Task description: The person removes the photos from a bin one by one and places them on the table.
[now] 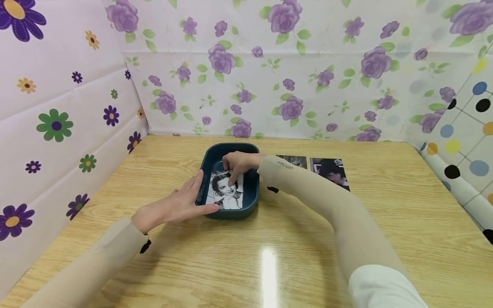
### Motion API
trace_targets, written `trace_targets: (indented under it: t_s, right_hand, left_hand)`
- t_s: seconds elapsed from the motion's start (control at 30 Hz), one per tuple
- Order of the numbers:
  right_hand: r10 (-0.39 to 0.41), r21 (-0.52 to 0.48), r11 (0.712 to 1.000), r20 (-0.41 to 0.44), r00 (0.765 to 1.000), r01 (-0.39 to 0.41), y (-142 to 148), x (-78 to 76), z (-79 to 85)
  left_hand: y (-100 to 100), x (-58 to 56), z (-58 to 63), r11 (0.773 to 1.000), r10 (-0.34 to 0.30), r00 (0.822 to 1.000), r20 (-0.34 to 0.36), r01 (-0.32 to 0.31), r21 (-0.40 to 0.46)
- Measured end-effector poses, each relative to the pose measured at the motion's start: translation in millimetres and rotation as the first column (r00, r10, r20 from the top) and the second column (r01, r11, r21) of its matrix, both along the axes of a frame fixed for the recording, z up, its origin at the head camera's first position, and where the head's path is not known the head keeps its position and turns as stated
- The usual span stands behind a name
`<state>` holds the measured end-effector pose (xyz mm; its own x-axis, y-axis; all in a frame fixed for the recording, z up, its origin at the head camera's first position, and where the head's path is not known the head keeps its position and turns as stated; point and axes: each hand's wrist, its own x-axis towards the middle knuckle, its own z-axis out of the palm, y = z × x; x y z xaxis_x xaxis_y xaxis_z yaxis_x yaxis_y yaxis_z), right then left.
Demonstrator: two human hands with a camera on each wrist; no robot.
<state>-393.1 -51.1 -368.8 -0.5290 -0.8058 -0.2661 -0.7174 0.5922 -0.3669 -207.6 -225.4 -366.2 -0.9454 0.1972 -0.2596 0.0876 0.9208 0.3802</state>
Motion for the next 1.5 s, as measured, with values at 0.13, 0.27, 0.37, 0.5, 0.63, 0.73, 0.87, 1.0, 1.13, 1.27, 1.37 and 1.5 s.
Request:
trace_targets:
  t_s: [0.13,0.27,0.37,0.5,0.63,0.73,0.87,1.0,1.13,1.27,1.37,1.5]
  right_hand:
    - [0.004,-0.032,0.999,-0.032,0.999,-0.005,2,6.3,1.7]
    - [0.01,-0.08,0.997,-0.059,0.998,-0.015,4,12.5,4.2]
    - [0.006,-0.125,0.992,-0.067,0.998,-0.014,8,15.4,5.4]
    - [0.001,-0.214,0.977,-0.024,1.0,-0.007,13,16.2,5.9]
    - [-0.01,-0.289,0.957,0.044,0.999,0.023,19,14.7,7.9]
    - [-0.032,-0.313,0.948,0.102,0.994,0.063,24,14.8,15.6]
    - [-0.072,-0.339,0.931,0.196,0.978,0.137,35,14.4,34.7]
    - [-0.087,-0.369,0.913,0.248,0.965,0.177,56,9.4,57.6]
    - [-0.112,-0.379,0.899,0.284,0.952,0.218,89,1.6,75.5]
    - [-0.177,-0.356,0.889,0.312,0.933,0.288,141,-6.1,82.0]
    - [-0.245,-0.31,0.887,0.311,0.918,0.342,189,-9.9,81.9]
    - [-0.333,-0.249,0.878,0.293,0.896,0.408,256,-11.2,80.2]
  left_hand:
    - [0,0.8,-0.1,1.0,0.006,1.0,0.008,-0.006,0.004]
    - [0,0.5,-0.6,1.0,0.009,1.0,0.013,-0.009,0.005]
    - [0,-0.2,-1.0,1.0,0.008,1.0,0.013,-0.008,0.003]
    - [1,-0.6,-1.3,1.0,0.008,1.0,0.017,-0.008,0.003]
    - [1,-0.5,-1.2,1.0,0.005,1.0,0.016,-0.005,0.003]
    - [2,-0.4,-1.0,1.0,0.005,1.0,0.014,-0.005,0.001]
    - [2,-0.3,-0.7,1.0,0.003,1.0,0.014,-0.003,-0.002]
    - [2,-0.3,0.1,1.0,0.001,1.0,0.012,-0.001,0.008]
    - [2,0.4,0.5,1.0,0.007,1.0,0.008,-0.007,0.007]
    - [4,0.0,0.0,1.0,0.01,1.0,0.005,-0.01,0.001]
    - [4,-0.2,-0.6,1.0,0.01,1.0,0.001,-0.01,0.002]
    - [3,0.3,-0.7,1.0,0.007,1.0,-0.005,-0.007,0.002]
